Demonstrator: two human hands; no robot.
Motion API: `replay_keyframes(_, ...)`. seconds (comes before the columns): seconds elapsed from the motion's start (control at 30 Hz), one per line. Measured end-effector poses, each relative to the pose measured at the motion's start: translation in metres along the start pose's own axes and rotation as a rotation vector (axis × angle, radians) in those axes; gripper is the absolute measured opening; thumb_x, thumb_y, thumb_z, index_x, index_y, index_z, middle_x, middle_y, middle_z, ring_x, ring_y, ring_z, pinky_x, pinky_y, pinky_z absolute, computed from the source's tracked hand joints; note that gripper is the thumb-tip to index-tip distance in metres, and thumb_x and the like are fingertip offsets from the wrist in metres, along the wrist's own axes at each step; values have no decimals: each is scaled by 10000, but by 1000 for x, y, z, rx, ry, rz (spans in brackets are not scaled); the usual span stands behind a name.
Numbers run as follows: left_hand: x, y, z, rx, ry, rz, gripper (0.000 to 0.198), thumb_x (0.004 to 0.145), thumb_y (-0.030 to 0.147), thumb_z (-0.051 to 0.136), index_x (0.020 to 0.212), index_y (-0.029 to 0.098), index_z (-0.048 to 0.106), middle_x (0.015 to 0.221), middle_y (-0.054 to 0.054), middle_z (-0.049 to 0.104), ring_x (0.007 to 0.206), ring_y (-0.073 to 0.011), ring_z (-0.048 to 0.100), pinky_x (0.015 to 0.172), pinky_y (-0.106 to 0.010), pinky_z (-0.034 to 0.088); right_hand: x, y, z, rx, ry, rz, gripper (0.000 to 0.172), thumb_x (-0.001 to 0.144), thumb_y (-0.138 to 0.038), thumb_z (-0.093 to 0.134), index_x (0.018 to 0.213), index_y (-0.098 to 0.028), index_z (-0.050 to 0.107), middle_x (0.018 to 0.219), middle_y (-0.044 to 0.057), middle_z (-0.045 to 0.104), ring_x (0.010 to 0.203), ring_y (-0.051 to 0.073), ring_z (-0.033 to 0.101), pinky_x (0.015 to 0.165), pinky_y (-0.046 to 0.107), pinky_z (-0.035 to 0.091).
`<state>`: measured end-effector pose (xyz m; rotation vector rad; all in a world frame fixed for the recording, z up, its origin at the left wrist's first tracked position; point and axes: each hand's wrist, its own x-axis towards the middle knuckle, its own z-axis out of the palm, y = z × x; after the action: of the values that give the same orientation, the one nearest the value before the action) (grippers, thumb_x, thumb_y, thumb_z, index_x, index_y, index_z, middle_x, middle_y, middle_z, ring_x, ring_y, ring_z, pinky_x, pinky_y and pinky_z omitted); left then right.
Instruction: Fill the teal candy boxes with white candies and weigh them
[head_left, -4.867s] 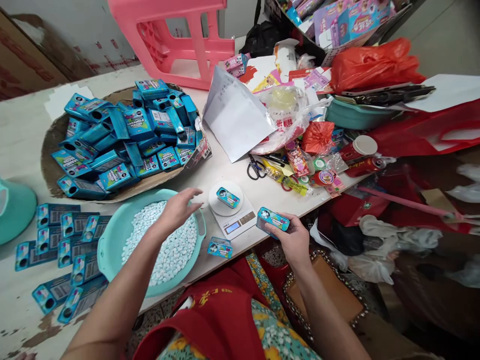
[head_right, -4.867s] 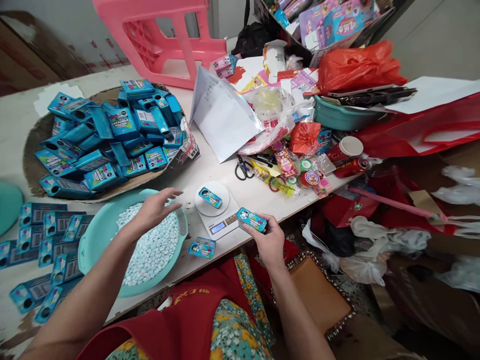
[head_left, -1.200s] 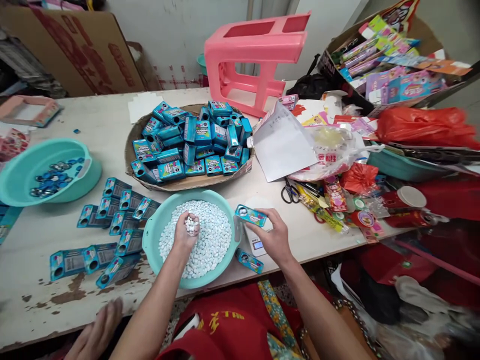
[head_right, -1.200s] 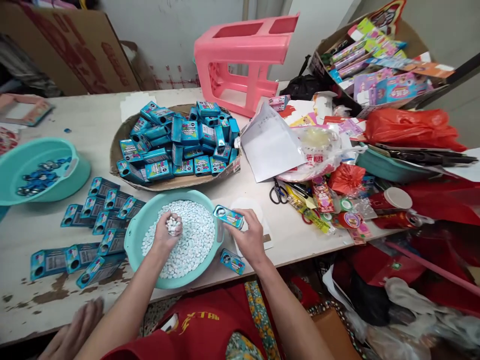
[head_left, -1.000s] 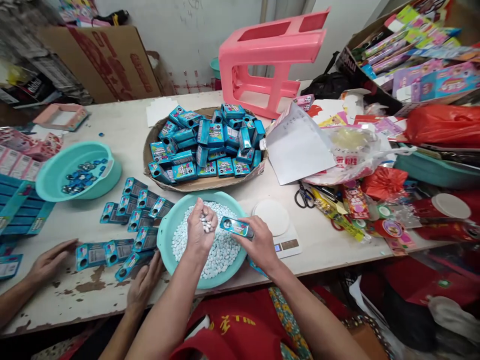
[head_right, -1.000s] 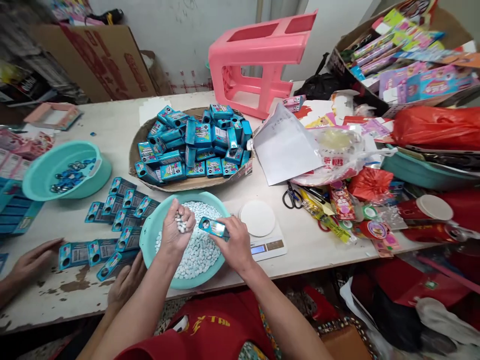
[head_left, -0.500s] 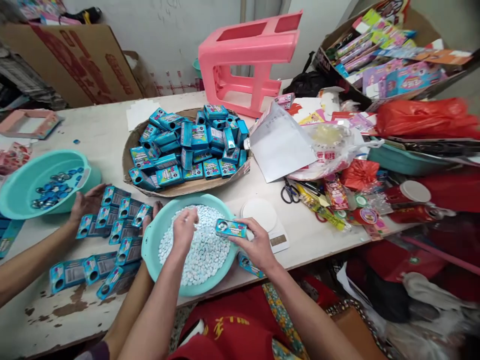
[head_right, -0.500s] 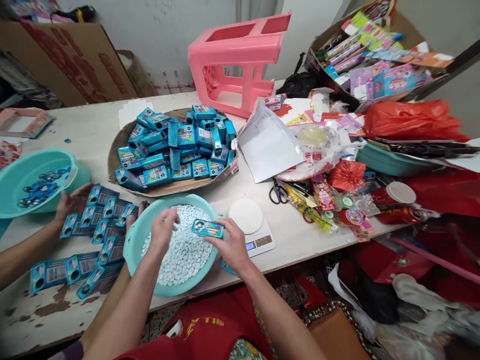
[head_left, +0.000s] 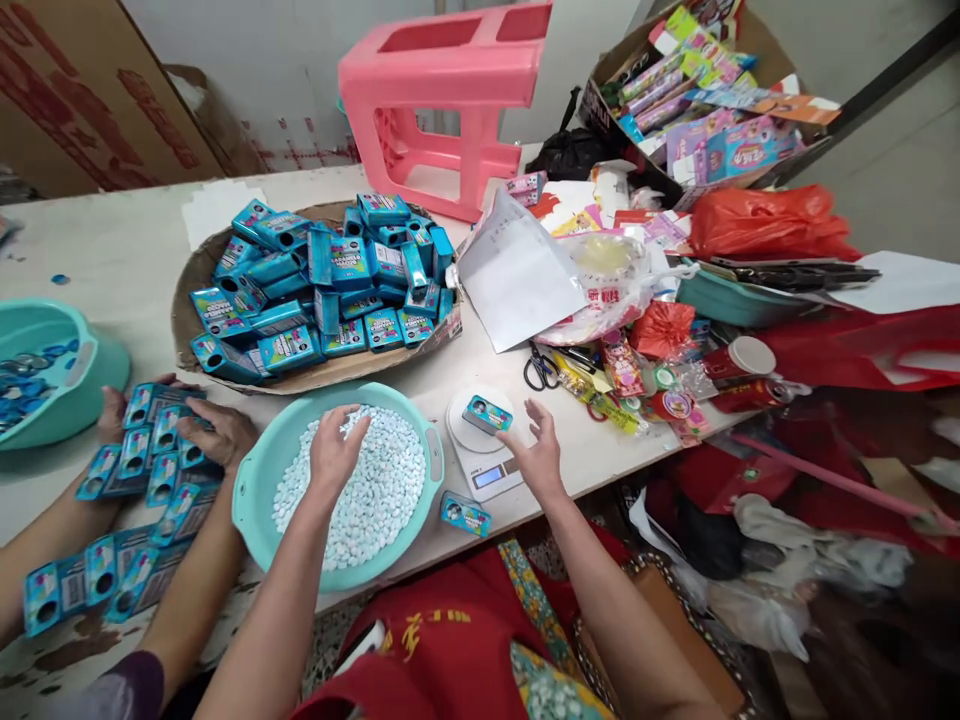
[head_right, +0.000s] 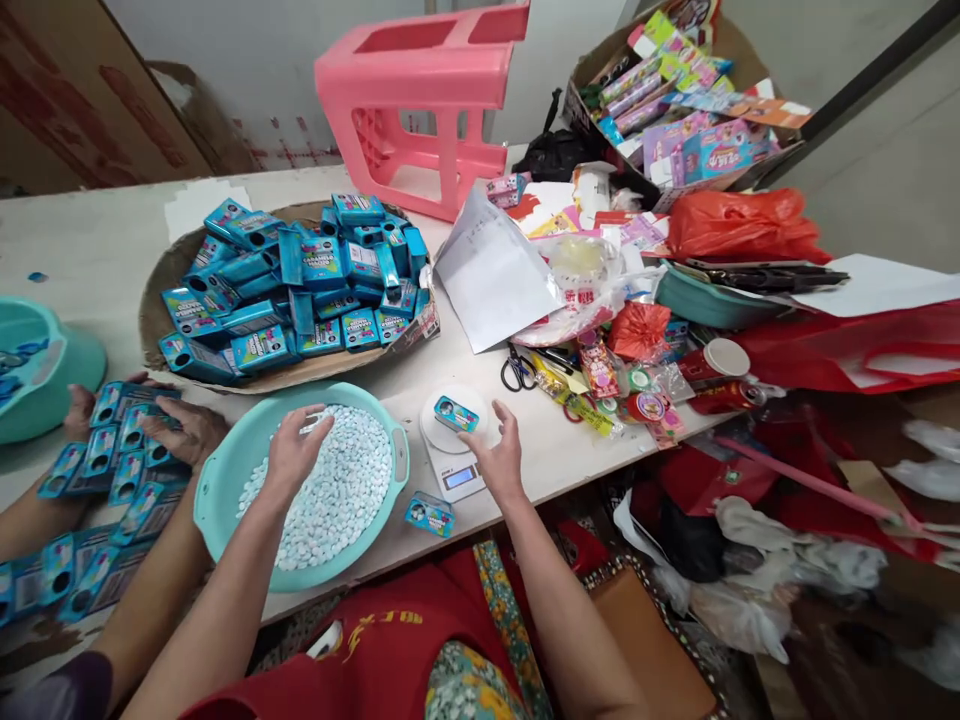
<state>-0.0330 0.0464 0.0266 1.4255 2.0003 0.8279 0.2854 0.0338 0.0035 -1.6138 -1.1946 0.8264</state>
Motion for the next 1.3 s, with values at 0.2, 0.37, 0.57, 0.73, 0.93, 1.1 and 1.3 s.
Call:
replay_keyframes(0.2, 2, 15, 6, -91, -86, -72, 413, 784, 499, 548, 1060, 206, 639, 1103, -86, 640, 937, -239, 619, 813, -353, 484, -23, 14, -52, -11, 168, 164, 533, 770, -471, 614, 1208, -190, 499, 1220, 140, 572, 1065, 234, 568, 894, 426, 456)
replay_keyframes(0.37, 4, 30, 14, -110, -151, -33, 417, 777, 494, 553, 1061, 202, 639, 1090, -76, 658, 936, -243, 614, 778, -335, 485, -48, 33, -73, -40, 190, 257, 482, 755, -504, 617, 1106, -176, 575, 1165, 135, 614, 1004, 237, 588, 845, 404, 474)
replay_keyframes(0.57, 3, 62, 30, -139, -236, 50, 391, 793, 470, 544, 1078, 214, 622, 1090, -64, 647, 892, -221, 620, 758, -321, 484, -70, 49, -79, -2, 235, 321, 485, 732, -527, 639, 1058, -168, 609, 1095, 120, 652, 949, 230, 607, 813, 377, 485)
replay_keyframes(0.73, 6, 97, 50, -125, -375, 195, 438, 801, 432, 554, 1180, 212, 554, 1182, -93, 584, 948, -231, 595, 771, -345, 486, -83, 53, -83, 17, 203, 352, 457, 741, -505, 647, 1049, -168, 615, 1067, 116, 665, 945, 231, 613, 851, 403, 484)
replay_keyframes(0.93, 4, 122, 116, 197, -598, 672, 523, 735, 287, 669, 1234, 257, 517, 1268, -110, 496, 1192, -296, 427, 951, -431, 386, -106, 41, -64, 19, -55, 274, 437, 782, -436, 625, 1146, -203, 560, 1157, 111, 627, 1056, 248, 588, 896, 430, 481)
replay_keyframes(1.1, 4, 119, 86, 205, -440, 569, 349, 804, 283, 594, 1143, 206, 556, 1087, -90, 574, 995, -235, 546, 835, -346, 448, -120, 29, -21, -125, -354, -24, 821, 560, -377, 821, 1285, -239, 463, 1288, 104, 535, 1203, 298, 492, 998, 479, 419)
replay_keyframes(1.3, -8, 32, -115, 302, 419, 129, 517, 731, 406, 660, 1185, 201, 522, 1091, -81, 579, 1014, -280, 543, 912, -443, 419, -118, 16, 4, -141, -466, -11, 328, 739, -368, 692, 1007, -199, 606, 965, 67, 658, 909, 245, 624, 821, 388, 501)
